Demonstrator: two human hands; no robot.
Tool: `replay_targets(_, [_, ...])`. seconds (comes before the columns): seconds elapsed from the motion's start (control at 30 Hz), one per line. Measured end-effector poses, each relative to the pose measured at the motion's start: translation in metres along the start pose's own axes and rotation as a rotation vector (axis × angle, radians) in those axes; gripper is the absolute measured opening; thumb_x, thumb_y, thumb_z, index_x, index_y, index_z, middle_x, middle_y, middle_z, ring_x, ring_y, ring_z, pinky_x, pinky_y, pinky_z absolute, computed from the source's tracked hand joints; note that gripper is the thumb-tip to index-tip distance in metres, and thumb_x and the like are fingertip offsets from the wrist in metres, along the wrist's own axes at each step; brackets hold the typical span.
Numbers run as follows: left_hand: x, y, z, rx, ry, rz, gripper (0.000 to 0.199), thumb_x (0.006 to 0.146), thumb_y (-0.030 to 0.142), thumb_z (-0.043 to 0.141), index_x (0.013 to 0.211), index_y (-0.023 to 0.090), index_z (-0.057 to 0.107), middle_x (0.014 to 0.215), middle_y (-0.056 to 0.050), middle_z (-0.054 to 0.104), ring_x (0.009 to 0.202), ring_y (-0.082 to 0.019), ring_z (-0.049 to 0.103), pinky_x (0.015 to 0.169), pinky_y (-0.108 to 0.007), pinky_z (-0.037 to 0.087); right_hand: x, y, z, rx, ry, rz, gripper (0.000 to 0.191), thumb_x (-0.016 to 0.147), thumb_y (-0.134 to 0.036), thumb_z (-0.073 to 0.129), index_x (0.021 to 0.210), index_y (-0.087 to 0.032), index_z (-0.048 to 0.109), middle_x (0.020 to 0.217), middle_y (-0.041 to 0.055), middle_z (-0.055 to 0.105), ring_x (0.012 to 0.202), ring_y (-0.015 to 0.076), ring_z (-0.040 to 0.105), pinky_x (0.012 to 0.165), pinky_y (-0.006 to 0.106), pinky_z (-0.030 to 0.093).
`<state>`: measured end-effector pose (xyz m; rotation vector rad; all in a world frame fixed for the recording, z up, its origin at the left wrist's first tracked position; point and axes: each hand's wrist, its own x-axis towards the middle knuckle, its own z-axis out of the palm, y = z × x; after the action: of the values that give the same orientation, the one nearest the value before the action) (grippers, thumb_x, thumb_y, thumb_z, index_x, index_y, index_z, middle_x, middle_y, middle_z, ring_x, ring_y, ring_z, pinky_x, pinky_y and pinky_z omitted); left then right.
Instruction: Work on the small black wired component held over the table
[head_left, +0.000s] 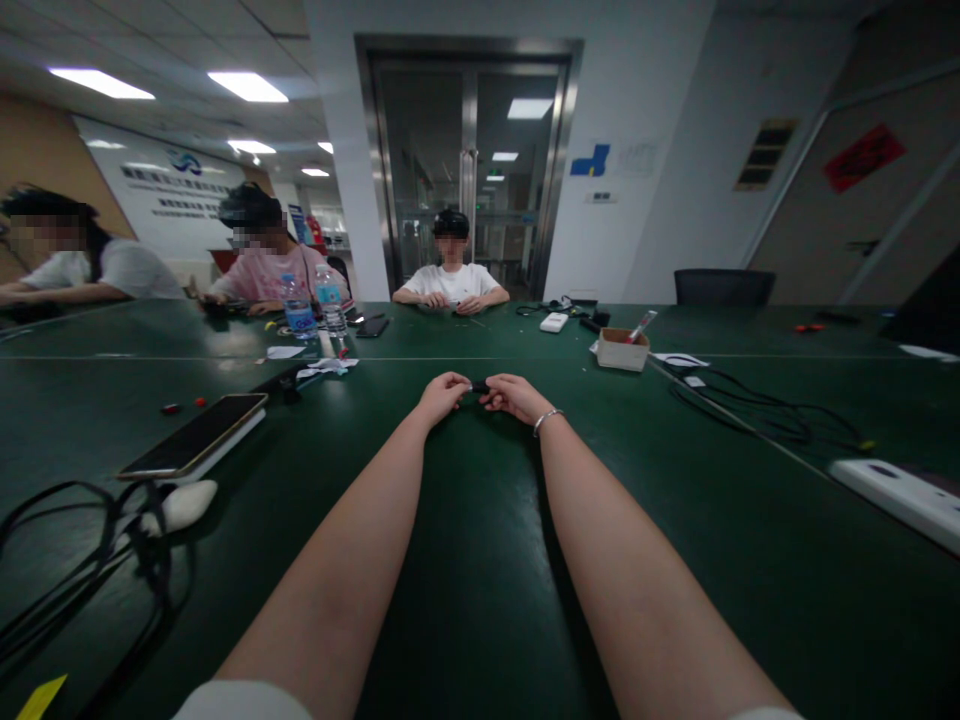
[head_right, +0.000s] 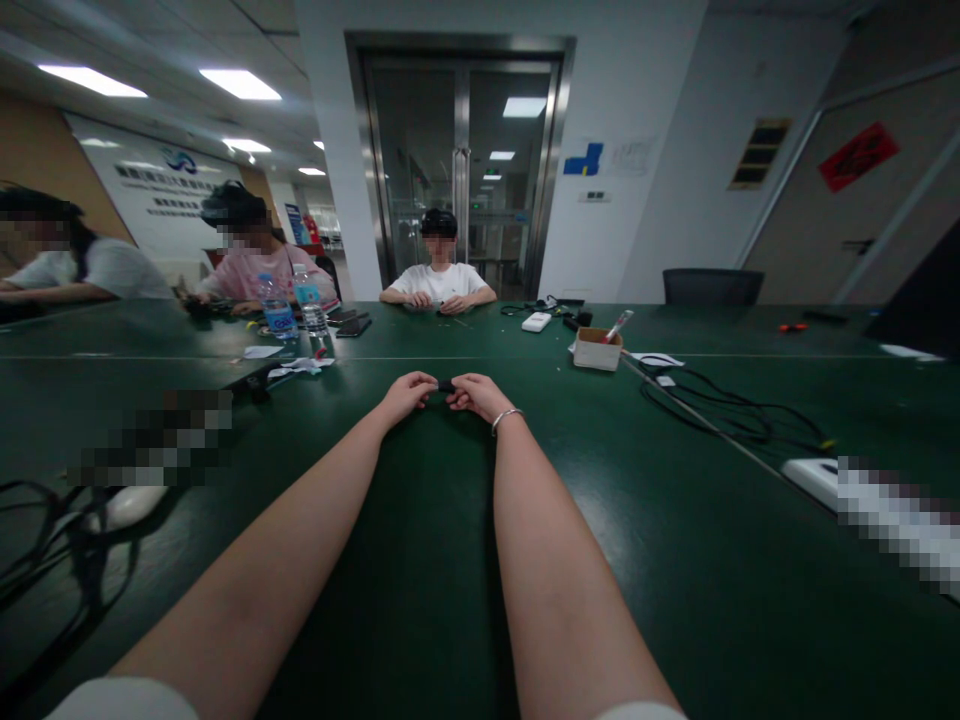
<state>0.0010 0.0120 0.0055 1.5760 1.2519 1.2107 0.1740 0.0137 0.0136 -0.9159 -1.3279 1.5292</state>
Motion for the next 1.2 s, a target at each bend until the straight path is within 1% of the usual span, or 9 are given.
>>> replay_targets(0.13, [-0.0015, 0.0021, 0.0005, -0.021, -0.012, -0.017, 0.014, 0.081, 0.025, 0.053, 0.083, 0.013, 0.059, 0.066, -0.001, 0.057, 0.051, -0.007, 0.048, 0.048, -0.019, 0.04, -0.0001, 0.0001, 0.0002, 0.001, 0.011, -0.005, 0.008, 0.089, -0.011, 0.051, 0.082, -0.011, 0.053, 0.054, 0.0035, 0.063, 0.039, 0.0063, 0.052, 0.053, 0.022, 0.055])
replay_targets(0.23, [-0.0023, 0.0032, 0.0008, -0.021, -0.015, -0.015, 0.01, 0.078, 0.021, 0.056, 0.084, 0.013, 0.059, 0.067, -0.001, 0.058, 0.052, -0.007, 0.049, 0.049, -0.018, 0.04, -0.0005, 0.0003, 0.0001, -0.001, 0.01, -0.012, 0.008, 0.089, -0.011, 0.051, 0.082, -0.011, 0.053, 0.054, 0.0033, 0.063, 0.039, 0.0061, 0.052, 0.053, 0.021, 0.054])
replay_targets(0.47, [-0.0028, 0.0027, 0.0001, -0.005, -0.021, 0.005, 0.014, 0.076, 0.024, 0.06, 0.085, 0.014, 0.06, 0.07, -0.002, 0.061, 0.055, -0.008, 0.051, 0.051, -0.02, 0.041, -0.0002, 0.0008, -0.0005, 0.0, 0.0, -0.007, 0.006, 0.089, -0.012, 0.053, 0.083, -0.012, 0.054, 0.055, 0.0038, 0.064, 0.039, 0.0059, 0.052, 0.052, 0.02, 0.054])
replay_targets(0.57, [-0.0028, 0.0025, 0.0001, -0.002, -0.01, -0.01, 0.015, 0.078, 0.027, 0.058, 0.085, 0.014, 0.06, 0.07, -0.003, 0.061, 0.055, -0.009, 0.051, 0.051, -0.021, 0.041, 0.0006, 0.0012, -0.0008, 0.004, 0.006, -0.008, 0.007, 0.089, -0.011, 0.052, 0.082, -0.012, 0.053, 0.054, 0.0033, 0.063, 0.039, 0.0061, 0.052, 0.052, 0.021, 0.054])
replay_targets(0.7, [-0.0028, 0.0032, 0.0002, 0.002, -0.015, 0.004, 0.013, 0.077, 0.024, 0.059, 0.085, 0.014, 0.061, 0.072, -0.003, 0.061, 0.057, -0.009, 0.052, 0.051, -0.02, 0.041, 0.001, 0.0015, -0.0007, 0.003, 0.01, -0.01, 0.006, 0.089, -0.01, 0.051, 0.083, -0.011, 0.053, 0.054, 0.0037, 0.064, 0.039, 0.0058, 0.052, 0.053, 0.022, 0.055])
replay_targets(0.87, [-0.0023, 0.0029, -0.0002, -0.022, -0.029, -0.021, 0.018, 0.081, 0.031, 0.056, 0.084, 0.014, 0.059, 0.067, -0.002, 0.059, 0.054, -0.008, 0.05, 0.051, -0.02, 0.04, 0.0012, 0.0014, -0.0009, 0.006, 0.014, -0.003, 0.007, 0.089, -0.011, 0.052, 0.082, -0.012, 0.053, 0.054, 0.0033, 0.063, 0.039, 0.0061, 0.052, 0.053, 0.022, 0.055])
replay_targets(0.97, [-0.0017, 0.0022, 0.0, -0.014, -0.033, -0.008, 0.015, 0.078, 0.026, 0.059, 0.085, 0.014, 0.059, 0.069, -0.002, 0.06, 0.054, -0.008, 0.05, 0.05, -0.019, 0.04, 0.0012, 0.0012, -0.001, 0.008, 0.01, -0.005, 0.006, 0.089, -0.01, 0.052, 0.083, -0.012, 0.054, 0.054, 0.0031, 0.063, 0.039, 0.0062, 0.053, 0.053, 0.021, 0.055])
replay_targets(1.1, [-0.0009, 0.0015, 0.0007, -0.022, -0.025, -0.023, 0.015, 0.082, 0.027, 0.054, 0.084, 0.013, 0.059, 0.065, -0.001, 0.059, 0.051, -0.007, 0.048, 0.049, -0.019, 0.039, 0.0009, 0.0009, -0.0008, 0.008, 0.009, -0.003, 0.008, 0.09, -0.009, 0.049, 0.083, -0.012, 0.053, 0.054, 0.0036, 0.064, 0.038, 0.006, 0.052, 0.052, 0.021, 0.054])
replay_targets(1.2, [-0.0006, 0.0008, 0.0007, -0.023, -0.03, -0.009, 0.011, 0.078, 0.022, 0.057, 0.085, 0.014, 0.059, 0.067, -0.001, 0.059, 0.052, -0.007, 0.049, 0.049, -0.019, 0.04, 0.0009, 0.0009, -0.0007, 0.003, 0.004, -0.006, 0.009, 0.09, -0.008, 0.048, 0.084, -0.012, 0.053, 0.054, 0.0038, 0.064, 0.039, 0.006, 0.053, 0.051, 0.02, 0.054])
